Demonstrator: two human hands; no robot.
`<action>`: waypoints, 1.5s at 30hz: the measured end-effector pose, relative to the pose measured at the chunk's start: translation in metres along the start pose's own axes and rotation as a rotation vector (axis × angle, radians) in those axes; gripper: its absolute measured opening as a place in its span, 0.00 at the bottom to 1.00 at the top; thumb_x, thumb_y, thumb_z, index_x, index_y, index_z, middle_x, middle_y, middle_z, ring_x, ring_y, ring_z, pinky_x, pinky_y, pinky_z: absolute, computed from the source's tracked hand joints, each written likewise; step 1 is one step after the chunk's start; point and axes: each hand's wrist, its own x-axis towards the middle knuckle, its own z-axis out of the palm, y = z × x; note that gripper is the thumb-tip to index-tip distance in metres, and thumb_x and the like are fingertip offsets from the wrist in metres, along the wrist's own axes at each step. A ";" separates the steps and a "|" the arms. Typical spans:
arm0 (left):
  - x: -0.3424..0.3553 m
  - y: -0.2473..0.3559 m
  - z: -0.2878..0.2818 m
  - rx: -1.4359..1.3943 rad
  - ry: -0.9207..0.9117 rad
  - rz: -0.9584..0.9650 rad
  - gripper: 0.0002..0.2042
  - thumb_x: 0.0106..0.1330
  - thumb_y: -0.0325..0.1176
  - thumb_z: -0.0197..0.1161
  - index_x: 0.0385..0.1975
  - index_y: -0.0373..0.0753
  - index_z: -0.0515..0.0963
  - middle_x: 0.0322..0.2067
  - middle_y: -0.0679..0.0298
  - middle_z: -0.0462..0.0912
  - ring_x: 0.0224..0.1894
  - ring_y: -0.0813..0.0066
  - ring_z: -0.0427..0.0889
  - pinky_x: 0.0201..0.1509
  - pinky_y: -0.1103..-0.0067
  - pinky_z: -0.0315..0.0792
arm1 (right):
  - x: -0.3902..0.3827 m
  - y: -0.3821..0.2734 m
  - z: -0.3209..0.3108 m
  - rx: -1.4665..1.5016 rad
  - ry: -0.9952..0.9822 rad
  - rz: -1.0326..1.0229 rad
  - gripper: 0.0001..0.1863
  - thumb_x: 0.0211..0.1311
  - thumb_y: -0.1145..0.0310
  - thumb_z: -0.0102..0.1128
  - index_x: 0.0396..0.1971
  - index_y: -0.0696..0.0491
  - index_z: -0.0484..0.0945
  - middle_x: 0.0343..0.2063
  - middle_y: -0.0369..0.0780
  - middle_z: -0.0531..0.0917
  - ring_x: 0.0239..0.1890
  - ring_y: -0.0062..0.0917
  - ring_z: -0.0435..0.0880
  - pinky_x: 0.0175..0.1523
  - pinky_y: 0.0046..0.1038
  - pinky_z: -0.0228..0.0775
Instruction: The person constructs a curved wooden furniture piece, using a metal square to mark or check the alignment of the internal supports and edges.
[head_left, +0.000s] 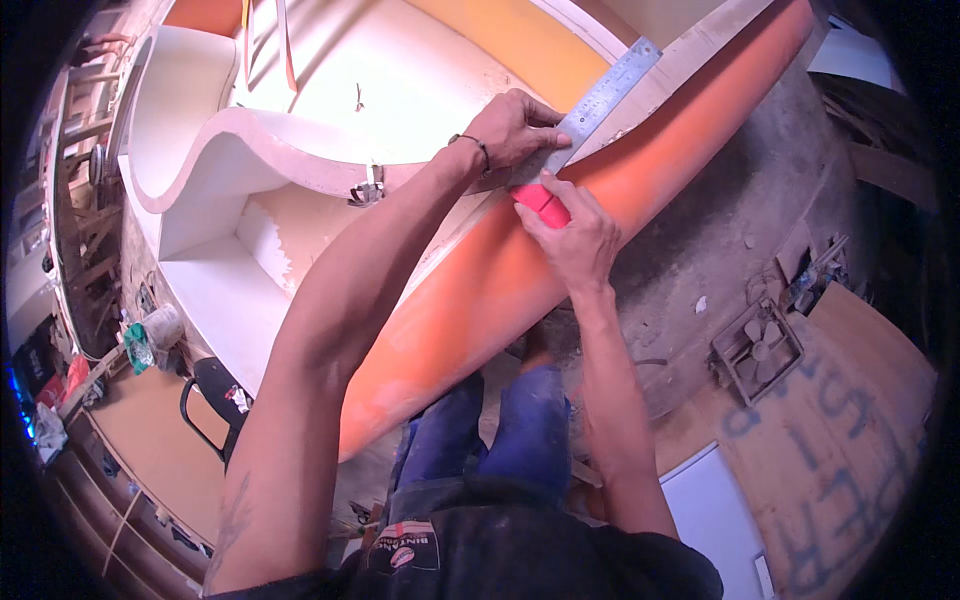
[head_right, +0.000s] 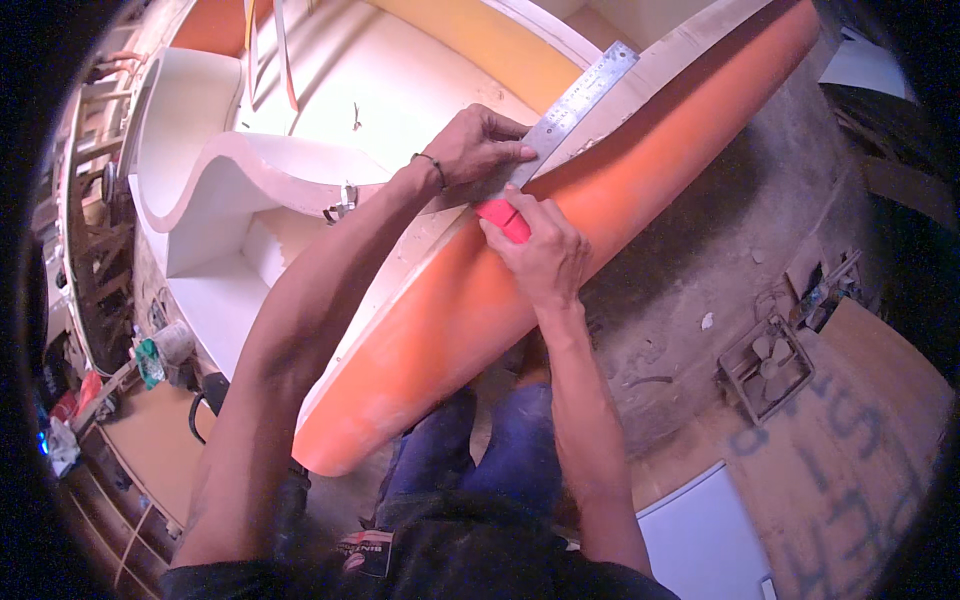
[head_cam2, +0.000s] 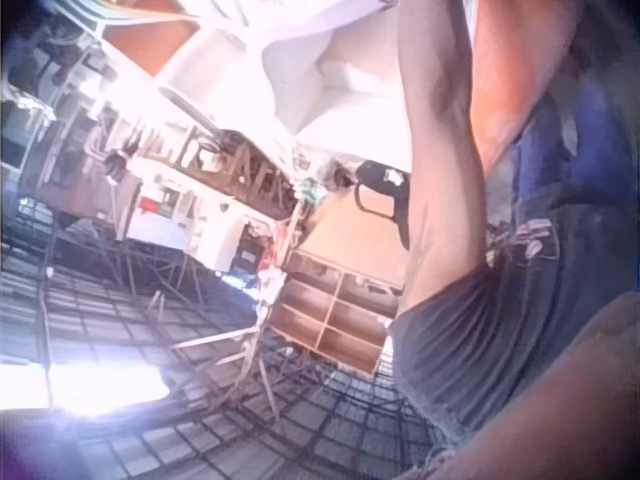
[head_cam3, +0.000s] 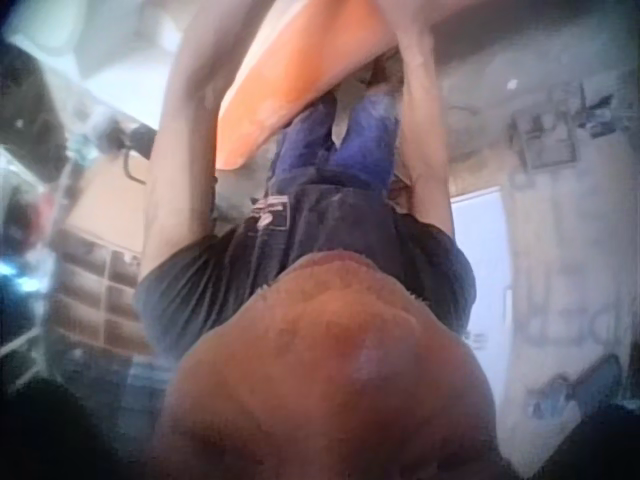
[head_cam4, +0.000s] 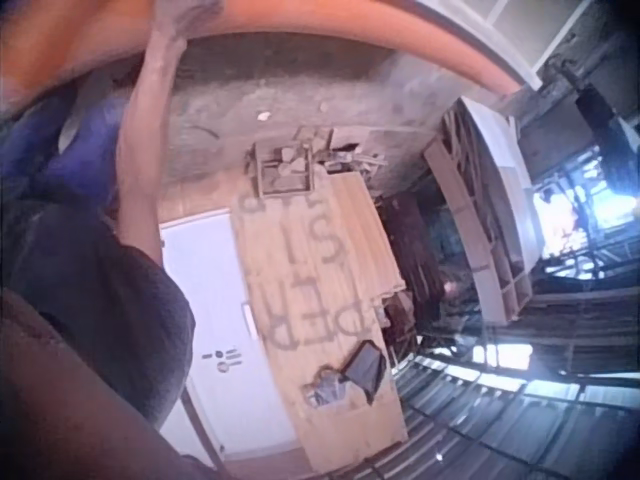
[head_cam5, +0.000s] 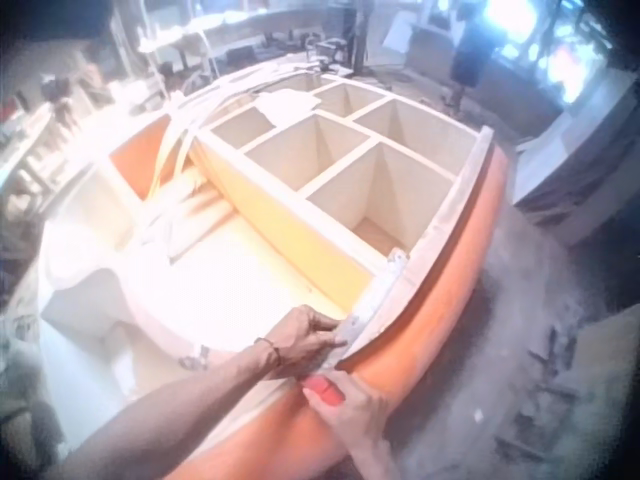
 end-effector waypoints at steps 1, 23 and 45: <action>-0.002 0.000 -0.002 0.004 0.000 0.005 0.22 0.61 0.38 0.77 0.55 0.38 0.87 0.46 0.54 0.92 0.46 0.68 0.90 0.56 0.73 0.80 | 0.001 0.003 -0.003 -0.023 -0.016 -0.003 0.24 0.51 0.55 0.80 0.49 0.44 0.88 0.30 0.40 0.85 0.32 0.40 0.87 0.37 0.41 0.80; -0.072 -0.043 -0.064 0.220 -0.158 -0.155 0.22 0.68 0.53 0.68 0.57 0.49 0.86 0.47 0.53 0.91 0.47 0.64 0.89 0.57 0.71 0.78 | -0.002 0.019 -0.035 -0.017 -0.187 -0.120 0.24 0.48 0.57 0.82 0.48 0.45 0.89 0.31 0.39 0.86 0.32 0.36 0.88 0.38 0.38 0.81; -0.074 -0.045 -0.063 0.279 -0.085 -0.086 0.25 0.68 0.56 0.69 0.57 0.46 0.86 0.36 0.57 0.92 0.36 0.74 0.85 0.47 0.73 0.78 | -0.005 0.019 -0.036 -0.005 -0.182 -0.175 0.25 0.47 0.56 0.83 0.47 0.44 0.89 0.31 0.39 0.86 0.32 0.35 0.88 0.38 0.36 0.81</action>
